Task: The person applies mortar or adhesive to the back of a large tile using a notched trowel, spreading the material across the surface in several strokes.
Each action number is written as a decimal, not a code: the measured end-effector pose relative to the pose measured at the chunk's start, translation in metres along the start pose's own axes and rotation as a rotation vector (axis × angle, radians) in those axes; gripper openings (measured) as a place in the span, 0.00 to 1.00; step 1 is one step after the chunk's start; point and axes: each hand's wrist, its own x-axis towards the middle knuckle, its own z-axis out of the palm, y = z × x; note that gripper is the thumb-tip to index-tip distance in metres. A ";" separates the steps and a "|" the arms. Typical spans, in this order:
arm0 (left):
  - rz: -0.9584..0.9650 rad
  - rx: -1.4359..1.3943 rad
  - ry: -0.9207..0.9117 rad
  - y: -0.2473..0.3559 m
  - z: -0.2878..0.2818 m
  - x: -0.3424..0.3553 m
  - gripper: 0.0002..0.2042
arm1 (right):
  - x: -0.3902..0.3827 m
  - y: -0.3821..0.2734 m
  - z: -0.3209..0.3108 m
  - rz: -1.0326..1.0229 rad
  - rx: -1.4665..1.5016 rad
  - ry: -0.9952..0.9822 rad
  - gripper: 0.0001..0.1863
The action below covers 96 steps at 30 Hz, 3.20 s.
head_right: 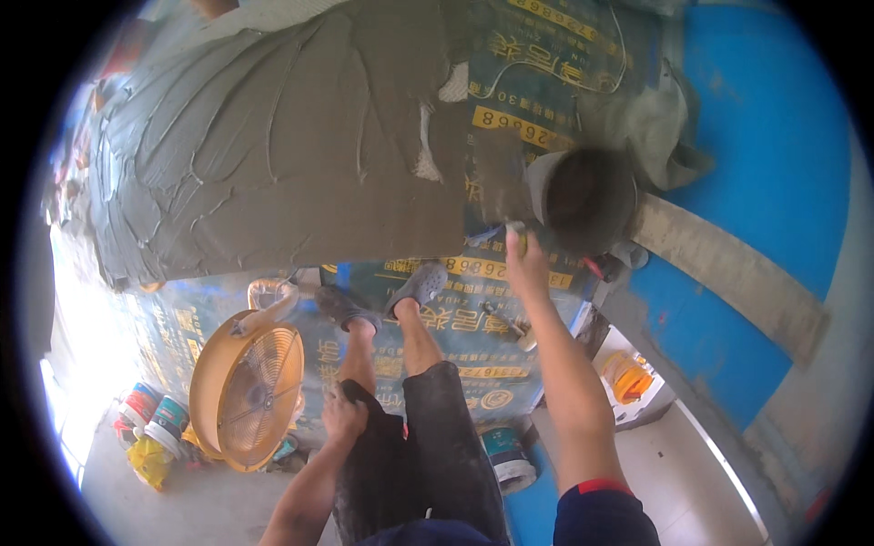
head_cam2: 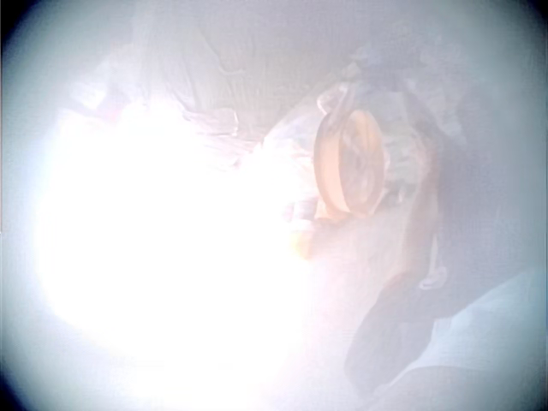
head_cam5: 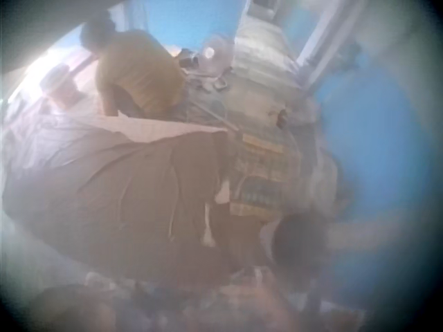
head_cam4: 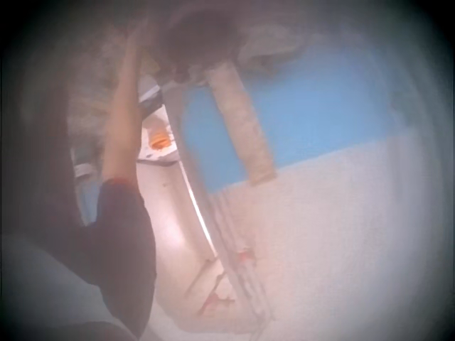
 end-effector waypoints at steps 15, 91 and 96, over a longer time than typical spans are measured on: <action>-0.092 -0.024 -0.105 0.028 -0.004 -0.004 0.36 | 0.167 -0.100 -0.068 -0.376 -0.384 0.004 0.39; 0.119 -0.044 -0.080 0.052 -0.129 0.057 0.37 | 0.016 -0.069 -0.148 0.072 0.545 0.077 0.10; 0.184 -0.087 0.025 0.049 -0.174 0.078 0.33 | 0.037 -0.184 -0.083 -0.238 0.521 -0.047 0.15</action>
